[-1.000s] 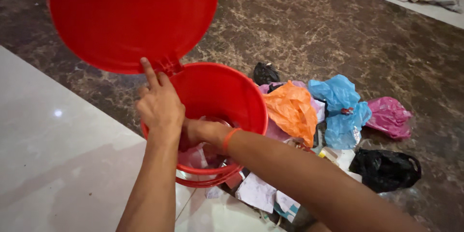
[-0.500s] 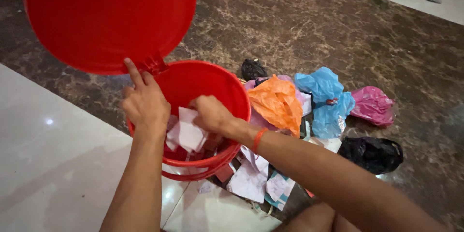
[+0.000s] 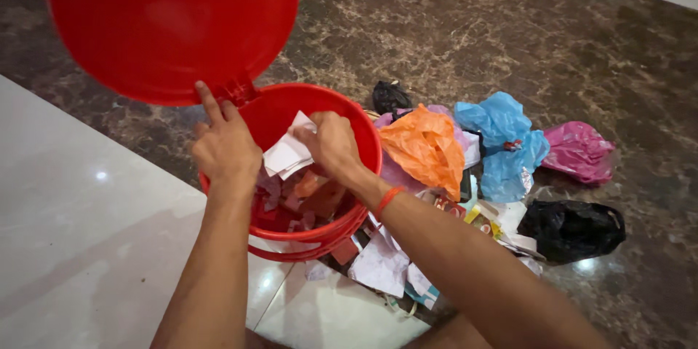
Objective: The person sits on the floor and sorts trash from a red bucket, picking up items like paper, cardboard, and plastic by hand and placing them on the floor.
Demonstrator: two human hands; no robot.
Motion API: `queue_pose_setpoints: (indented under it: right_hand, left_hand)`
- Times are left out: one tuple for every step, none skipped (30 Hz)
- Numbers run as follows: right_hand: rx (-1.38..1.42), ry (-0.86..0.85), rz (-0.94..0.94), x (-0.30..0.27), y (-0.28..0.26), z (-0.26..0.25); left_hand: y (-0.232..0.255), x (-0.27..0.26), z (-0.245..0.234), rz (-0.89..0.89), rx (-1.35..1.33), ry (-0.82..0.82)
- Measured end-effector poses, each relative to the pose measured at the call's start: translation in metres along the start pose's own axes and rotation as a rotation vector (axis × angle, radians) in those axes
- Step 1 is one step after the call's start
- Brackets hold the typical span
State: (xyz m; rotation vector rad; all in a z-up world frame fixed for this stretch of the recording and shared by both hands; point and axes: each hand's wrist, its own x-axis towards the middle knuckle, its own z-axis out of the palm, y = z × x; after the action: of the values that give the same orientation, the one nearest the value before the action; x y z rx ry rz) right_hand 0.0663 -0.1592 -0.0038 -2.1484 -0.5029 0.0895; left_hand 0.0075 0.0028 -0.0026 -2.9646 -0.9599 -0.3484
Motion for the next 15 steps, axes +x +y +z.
queue_pose_setpoints:
  right_hand:
    - [0.012,0.021,0.035,0.0,-0.002,0.001]
    - [0.023,0.042,0.07,0.0,-0.003,0.001]
    - [0.028,0.058,0.046,0.0,-0.003,0.001]
    - [0.033,0.075,0.019,0.001,-0.002,0.002]
    - [0.038,0.093,-0.008,0.002,0.0,0.003]
    - [0.032,0.074,0.01,0.003,0.003,0.006]
    - [0.026,0.055,0.028,0.005,0.007,0.01]
    - [0.021,0.034,0.046,0.006,0.013,0.013]
    - [0.053,0.049,-0.016,0.008,0.02,0.016]
    - [0.084,0.062,-0.079,0.009,0.027,0.019]
    - [0.116,0.075,-0.142,0.01,0.032,0.021]
    - [0.142,0.074,-0.212,0.01,0.037,0.022]
    - [0.169,0.072,-0.282,0.009,0.039,0.02]
    - [0.195,0.072,-0.351,0.006,0.038,0.014]
    - [0.208,-0.002,-0.176,0.001,0.035,0.007]
  left_hand:
    - [-0.001,0.0,0.001,0.002,-0.001,0.005]
    - [-0.001,-0.001,0.001,0.005,-0.004,0.01]
    - [-0.001,-0.001,0.001,0.008,-0.006,0.015]
    - [-0.001,-0.001,0.001,0.009,0.005,0.015]
    - [-0.001,-0.001,0.0,0.01,0.016,0.015]
    - [-0.001,-0.001,0.0,0.01,0.027,0.013]
    - [-0.001,-0.001,0.0,0.008,0.025,0.014]
    - [-0.001,-0.001,0.0,0.005,0.024,0.013]
    - [0.0,-0.001,0.0,0.003,0.023,0.013]
    - [0.0,0.0,0.001,0.006,0.019,0.021]
    - [0.0,0.001,0.001,0.009,0.016,0.03]
    - [-0.001,0.0,0.004,0.009,0.014,0.033]
    - [-0.003,-0.001,0.007,0.012,0.004,0.05]
    - [-0.003,0.0,0.01,0.017,-0.007,0.067]
    - [-0.004,0.001,0.013,0.022,-0.018,0.084]
